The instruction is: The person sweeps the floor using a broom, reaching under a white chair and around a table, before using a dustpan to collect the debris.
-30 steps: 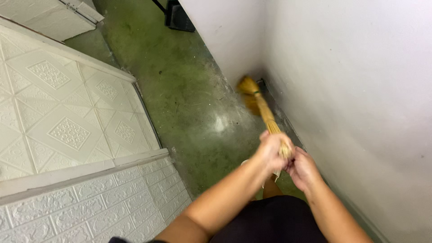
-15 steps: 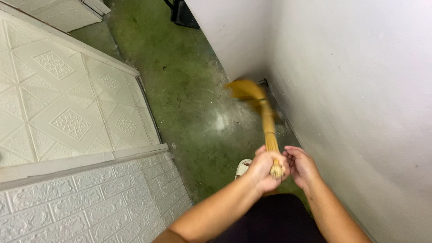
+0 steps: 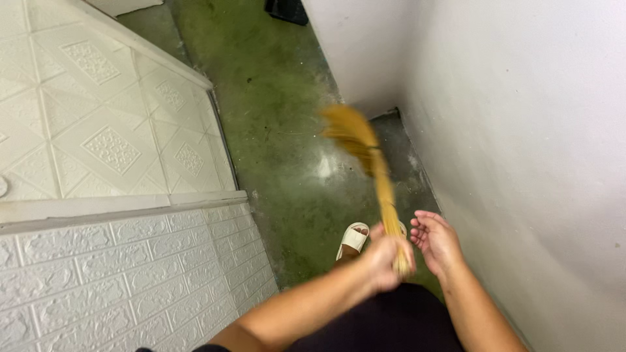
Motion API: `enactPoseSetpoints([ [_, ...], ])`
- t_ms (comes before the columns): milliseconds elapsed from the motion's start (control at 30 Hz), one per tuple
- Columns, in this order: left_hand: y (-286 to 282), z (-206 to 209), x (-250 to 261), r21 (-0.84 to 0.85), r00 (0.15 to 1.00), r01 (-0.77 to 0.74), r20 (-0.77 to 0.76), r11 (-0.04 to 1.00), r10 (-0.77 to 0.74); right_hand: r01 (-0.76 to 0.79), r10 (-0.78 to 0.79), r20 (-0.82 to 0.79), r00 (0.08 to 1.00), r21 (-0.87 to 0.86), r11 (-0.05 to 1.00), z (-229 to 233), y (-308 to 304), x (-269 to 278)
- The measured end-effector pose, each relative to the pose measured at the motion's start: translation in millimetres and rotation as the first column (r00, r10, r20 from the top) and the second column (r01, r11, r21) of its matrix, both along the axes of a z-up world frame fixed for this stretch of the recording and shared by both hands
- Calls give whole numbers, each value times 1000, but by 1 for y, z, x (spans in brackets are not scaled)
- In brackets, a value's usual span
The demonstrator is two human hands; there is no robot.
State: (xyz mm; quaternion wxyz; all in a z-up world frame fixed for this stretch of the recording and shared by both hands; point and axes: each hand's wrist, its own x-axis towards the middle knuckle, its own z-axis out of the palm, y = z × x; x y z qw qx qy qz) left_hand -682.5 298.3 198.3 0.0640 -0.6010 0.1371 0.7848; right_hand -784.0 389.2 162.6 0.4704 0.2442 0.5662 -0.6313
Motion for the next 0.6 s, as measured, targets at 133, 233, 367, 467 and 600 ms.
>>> enactPoseSetpoints([
  [133,-11,-15,28,430,978,-31,-174,902,116,33,-32,32,999,-14,999,-28,0,6],
  [233,-57,-124,19,531,916,-5,-338,847,217,0,0,63,998,0,1000,-28,-6,2],
  [367,-93,-212,17,333,980,-54,-162,941,114,-53,54,11,999,-4,999,-4,-13,-3],
  [467,-44,-182,39,102,996,20,-83,995,-11,-71,70,-18,997,-20,997,7,-12,-1],
  [600,33,-70,44,37,985,167,-38,985,-166,-35,36,6,999,-58,998,-5,0,5],
])
